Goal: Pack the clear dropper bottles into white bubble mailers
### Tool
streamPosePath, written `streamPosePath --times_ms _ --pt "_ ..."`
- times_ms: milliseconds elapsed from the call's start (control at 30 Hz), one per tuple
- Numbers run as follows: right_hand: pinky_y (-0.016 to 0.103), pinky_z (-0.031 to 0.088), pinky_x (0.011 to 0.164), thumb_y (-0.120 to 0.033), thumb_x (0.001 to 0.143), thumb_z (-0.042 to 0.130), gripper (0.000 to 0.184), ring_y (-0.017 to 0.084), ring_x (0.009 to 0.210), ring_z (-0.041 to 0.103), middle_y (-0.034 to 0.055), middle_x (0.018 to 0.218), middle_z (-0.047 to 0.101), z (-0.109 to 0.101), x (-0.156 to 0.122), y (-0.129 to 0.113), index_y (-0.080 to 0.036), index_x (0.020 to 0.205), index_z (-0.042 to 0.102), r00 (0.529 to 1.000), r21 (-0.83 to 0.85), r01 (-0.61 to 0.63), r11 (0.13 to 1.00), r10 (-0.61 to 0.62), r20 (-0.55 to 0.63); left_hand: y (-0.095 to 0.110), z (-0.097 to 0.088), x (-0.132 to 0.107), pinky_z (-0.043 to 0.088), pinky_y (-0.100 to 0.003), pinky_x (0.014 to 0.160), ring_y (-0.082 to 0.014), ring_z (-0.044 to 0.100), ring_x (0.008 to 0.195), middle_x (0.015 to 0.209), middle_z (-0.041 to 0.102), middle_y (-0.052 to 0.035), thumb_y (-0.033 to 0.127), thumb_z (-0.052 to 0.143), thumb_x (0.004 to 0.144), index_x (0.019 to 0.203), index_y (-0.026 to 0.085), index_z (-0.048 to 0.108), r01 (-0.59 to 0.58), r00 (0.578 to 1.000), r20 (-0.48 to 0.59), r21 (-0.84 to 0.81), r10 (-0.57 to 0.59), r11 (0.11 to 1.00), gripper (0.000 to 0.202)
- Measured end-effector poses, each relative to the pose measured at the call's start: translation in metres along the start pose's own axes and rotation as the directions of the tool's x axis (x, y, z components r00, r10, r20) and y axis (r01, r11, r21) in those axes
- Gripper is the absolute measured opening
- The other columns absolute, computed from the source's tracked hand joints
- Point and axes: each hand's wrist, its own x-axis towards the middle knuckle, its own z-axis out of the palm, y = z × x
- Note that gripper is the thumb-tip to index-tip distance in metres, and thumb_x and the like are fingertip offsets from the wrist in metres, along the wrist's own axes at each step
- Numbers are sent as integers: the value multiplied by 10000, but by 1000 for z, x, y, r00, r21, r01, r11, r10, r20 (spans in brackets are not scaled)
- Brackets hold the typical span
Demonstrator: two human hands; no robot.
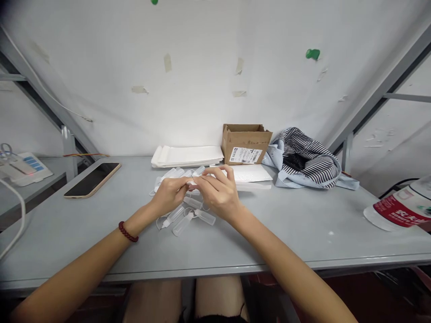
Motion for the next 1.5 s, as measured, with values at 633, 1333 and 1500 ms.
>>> streamPosePath --times_ms 633,1333,1500 --pt "529 350 949 -307 926 446 355 308 1265 410 138 1367 492 2 -28 69 -216 1251 554 465 -443 -641 626 777 425 0 27 95 303 -197 462 -171 655 664 341 370 34 222 601 853 521 181 431 819 567 646 -378 -511 431 375" --pt "592 418 868 -336 945 409 293 326 1265 373 151 1278 509 9 -39 72 -224 1167 564 245 -557 -479 679 712 658 -59 8 97 432 -338 718 -318 585 965 912 675 -182 157 579 715 732 128 654 407 861 156 357 -484 840 83" --pt "585 398 885 -334 952 382 306 313 1232 394 150 1277 511 8 -39 74 -212 1173 556 257 -547 -462 698 696 671 -82 -4 83 442 -316 717 -267 615 852 797 676 -133 160 524 756 728 146 654 263 890 220 468 -400 843 135"
